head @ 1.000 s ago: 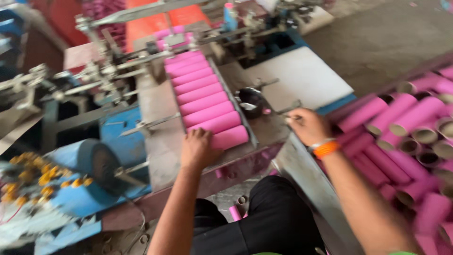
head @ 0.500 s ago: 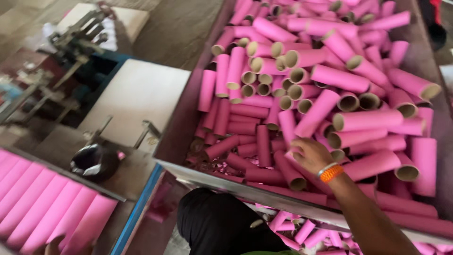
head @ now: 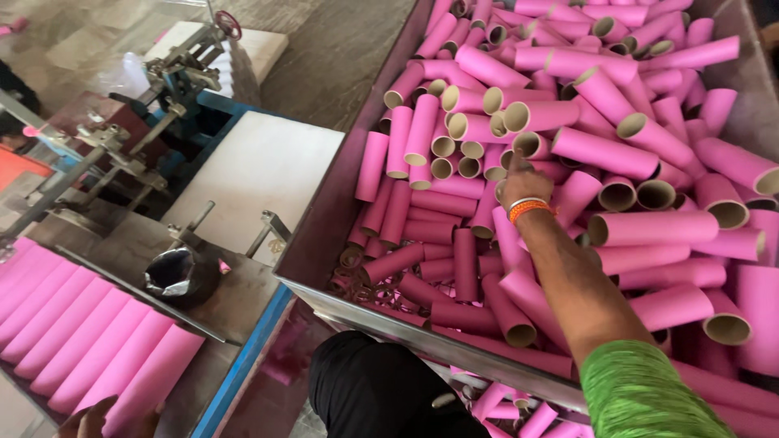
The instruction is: The person repeatedly picks pink cylindrical tubes from a bin and places them into a machine's input tray. The person handles the tubes by hand, moving them from a pile to the machine.
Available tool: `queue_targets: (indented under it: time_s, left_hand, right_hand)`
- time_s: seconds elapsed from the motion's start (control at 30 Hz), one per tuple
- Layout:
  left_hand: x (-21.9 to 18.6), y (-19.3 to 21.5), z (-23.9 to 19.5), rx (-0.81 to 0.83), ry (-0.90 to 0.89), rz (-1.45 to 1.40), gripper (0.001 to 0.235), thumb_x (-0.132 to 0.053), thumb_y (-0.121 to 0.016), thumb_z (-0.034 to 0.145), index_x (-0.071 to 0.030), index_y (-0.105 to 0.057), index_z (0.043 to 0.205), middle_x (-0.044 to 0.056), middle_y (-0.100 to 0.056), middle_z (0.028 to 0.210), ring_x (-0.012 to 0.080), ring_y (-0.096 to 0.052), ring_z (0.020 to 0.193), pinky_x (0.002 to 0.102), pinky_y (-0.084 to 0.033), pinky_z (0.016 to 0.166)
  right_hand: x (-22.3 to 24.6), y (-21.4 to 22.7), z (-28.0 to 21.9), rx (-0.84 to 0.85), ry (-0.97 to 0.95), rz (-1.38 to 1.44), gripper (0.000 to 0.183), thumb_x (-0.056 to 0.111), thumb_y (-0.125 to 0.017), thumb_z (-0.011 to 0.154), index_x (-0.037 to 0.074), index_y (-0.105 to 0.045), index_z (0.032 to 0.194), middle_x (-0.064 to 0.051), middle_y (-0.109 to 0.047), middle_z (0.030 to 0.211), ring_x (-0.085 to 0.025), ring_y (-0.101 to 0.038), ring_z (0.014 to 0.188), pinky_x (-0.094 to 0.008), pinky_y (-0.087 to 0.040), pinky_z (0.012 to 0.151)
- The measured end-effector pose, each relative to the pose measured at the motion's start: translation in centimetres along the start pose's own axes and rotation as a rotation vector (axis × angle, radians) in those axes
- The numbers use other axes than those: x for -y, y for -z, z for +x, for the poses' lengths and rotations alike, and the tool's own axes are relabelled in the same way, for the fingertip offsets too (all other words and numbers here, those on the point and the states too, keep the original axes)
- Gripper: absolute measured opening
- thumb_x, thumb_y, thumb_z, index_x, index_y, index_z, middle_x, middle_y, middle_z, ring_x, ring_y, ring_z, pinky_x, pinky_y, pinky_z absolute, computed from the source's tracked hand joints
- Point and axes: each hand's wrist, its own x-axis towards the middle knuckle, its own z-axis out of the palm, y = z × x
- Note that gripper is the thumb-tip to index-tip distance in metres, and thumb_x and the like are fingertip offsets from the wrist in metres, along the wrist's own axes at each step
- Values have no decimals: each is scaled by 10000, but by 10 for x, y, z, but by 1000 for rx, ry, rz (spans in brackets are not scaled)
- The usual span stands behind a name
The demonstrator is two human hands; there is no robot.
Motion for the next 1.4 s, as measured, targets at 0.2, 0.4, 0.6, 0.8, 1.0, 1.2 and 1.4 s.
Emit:
queue_targets:
  time_s: [0.2, 0.4, 0.6, 0.8, 1.0, 1.2, 1.4]
  left_hand:
    - [2, -7, 9, -30, -58, -17, 541, -286, -1000, 708, -53, -722, 1110, 155, -607, 1052, 318, -595, 933, 432, -533, 805]
    - [-8, -5, -5, 27, 66, 44, 498, -255, -988, 764, -28, -718, 1116, 147, -576, 1077, 288, -598, 970, 393, -552, 873]
    - [-21, 0, -4, -2, 65, 27, 464, -249, -933, 781, -10, -701, 1104, 192, -554, 1093, 339, -585, 1028, 403, -555, 886]
    - [-78, 30, 30, 112, 241, 152, 473, -297, -945, 748, -59, -740, 1102, 177, -646, 1148, 310, -613, 1039, 436, -566, 938]
    - [-142, 64, 68, 138, 227, 155, 477, -329, -855, 800, -63, -713, 1170, 168, -658, 1237, 367, -607, 1146, 473, -507, 1027]
    - [-163, 80, 82, 226, 304, -24, 527, -280, -848, 734, -33, -687, 1171, 201, -641, 1187, 421, -602, 1102, 494, -503, 926]
    - [-174, 96, 84, 222, 352, -150, 528, -290, -862, 757, -57, -675, 1193, 189, -646, 1225, 411, -620, 1114, 476, -521, 915]
  right_hand:
    - [-8, -62, 36, 62, -165, -11, 621, 275, -567, 950, 145, -358, 1520, -192, -740, 971, -380, -729, 825, -550, -544, 704]
    - [-9, -89, 32, 41, -163, -39, 265, 202, -433, 1129, 119, -491, 1374, -224, -756, 931, -409, -730, 824, -537, -568, 718]
    - [7, 0, -7, 39, -3, 44, 538, 253, -620, 915, 103, -445, 1401, -245, -724, 993, -440, -715, 828, -558, -563, 716]
    - [45, 68, -83, 335, 220, 454, 840, 293, -779, 801, 159, -376, 1526, -172, -714, 1127, -353, -711, 956, -480, -573, 842]
    - [91, 95, -115, 676, 584, 1369, 800, 35, -695, 781, 68, -386, 1518, -71, -639, 1304, -178, -619, 1203, -371, -515, 979]
    - [162, 135, -131, 614, 784, 1542, 689, 5, -737, 829, 36, -465, 1461, -38, -607, 1344, -149, -581, 1240, -355, -463, 1080]
    - [216, 192, -132, 475, 895, 1482, 585, -9, -732, 881, 44, -523, 1425, -49, -655, 1271, -153, -617, 1230, -333, -483, 1117]
